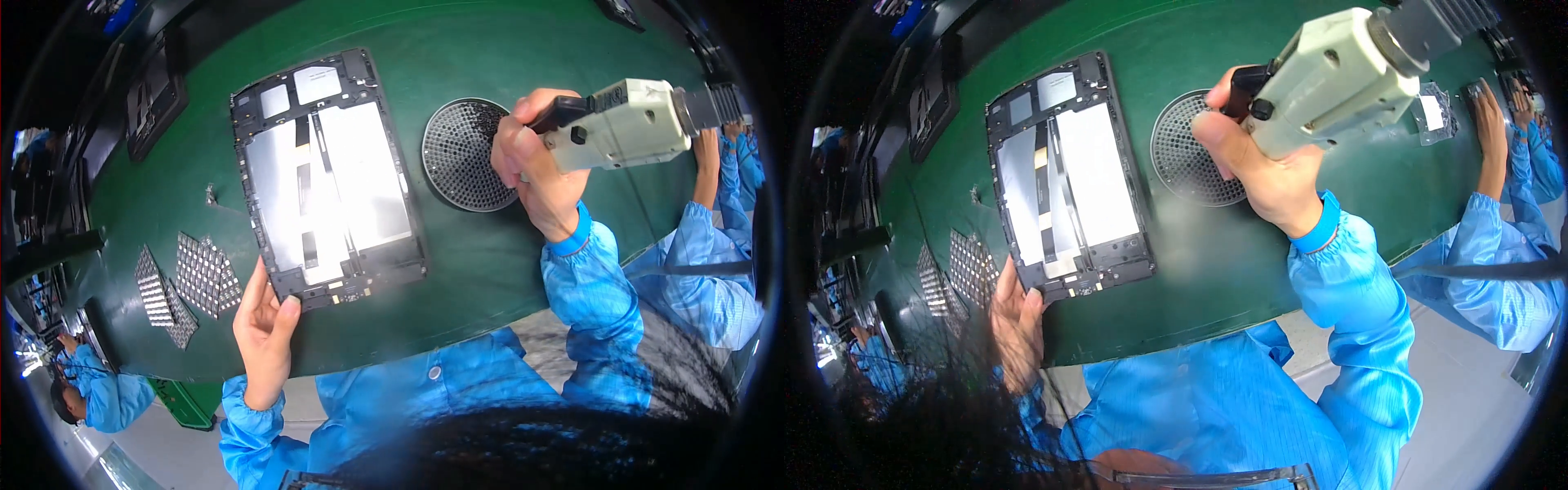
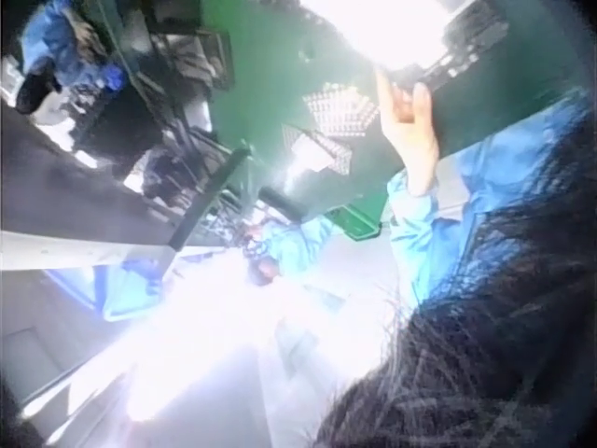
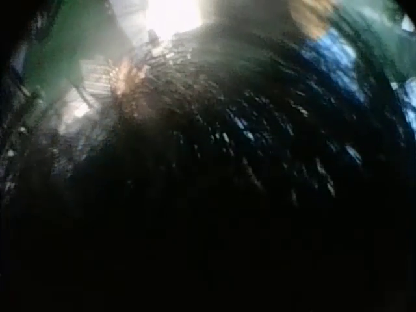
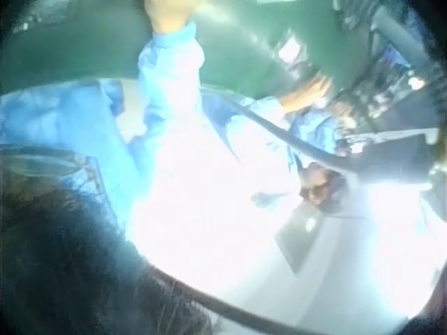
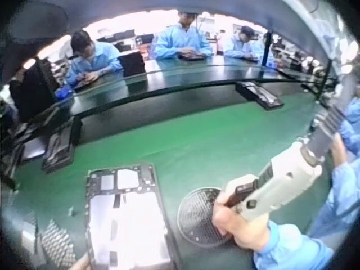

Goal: Assembling small electronic components into a tablet frame using an electric screwdriver.

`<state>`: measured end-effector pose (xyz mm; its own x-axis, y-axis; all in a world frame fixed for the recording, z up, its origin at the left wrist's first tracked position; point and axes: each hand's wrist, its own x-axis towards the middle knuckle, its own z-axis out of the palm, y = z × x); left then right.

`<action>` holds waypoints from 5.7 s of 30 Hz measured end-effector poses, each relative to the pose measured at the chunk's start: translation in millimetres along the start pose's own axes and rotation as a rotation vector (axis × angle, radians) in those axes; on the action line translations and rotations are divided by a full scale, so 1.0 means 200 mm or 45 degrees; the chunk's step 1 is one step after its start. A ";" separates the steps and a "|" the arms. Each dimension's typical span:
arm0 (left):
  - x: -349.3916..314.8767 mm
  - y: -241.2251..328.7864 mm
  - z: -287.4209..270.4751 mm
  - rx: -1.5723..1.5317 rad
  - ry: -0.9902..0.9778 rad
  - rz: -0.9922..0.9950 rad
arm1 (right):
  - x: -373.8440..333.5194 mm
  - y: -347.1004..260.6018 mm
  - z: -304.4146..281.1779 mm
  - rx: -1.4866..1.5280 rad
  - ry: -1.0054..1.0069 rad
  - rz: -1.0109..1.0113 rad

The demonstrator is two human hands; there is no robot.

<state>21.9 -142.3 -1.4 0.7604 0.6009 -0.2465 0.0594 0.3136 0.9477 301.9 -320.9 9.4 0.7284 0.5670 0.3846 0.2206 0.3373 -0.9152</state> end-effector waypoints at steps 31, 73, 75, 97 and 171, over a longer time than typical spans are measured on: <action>0.51 0.38 -0.48 1.604 -0.153 1.242 | 0.04 -0.16 0.41 0.421 -0.097 -0.209; 0.39 0.13 -0.37 0.305 -0.548 -0.102 | -0.08 -0.02 1.13 0.271 -0.279 0.118; 0.39 0.13 -0.37 0.371 -0.543 0.005 | -0.08 0.01 1.13 0.223 -0.285 0.104; 0.36 0.10 -0.41 0.344 -0.558 0.048 | -0.14 0.03 1.18 0.145 -0.255 0.086; 0.37 0.14 -0.38 0.266 -0.603 -0.038 | -0.08 0.01 1.12 -0.078 -0.518 0.237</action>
<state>29.7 -32.7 -8.2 0.9629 0.1799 -0.2011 0.1766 0.1433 0.9738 145.2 -159.8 28.4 0.4480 0.8672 0.2174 0.1565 0.1633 -0.9741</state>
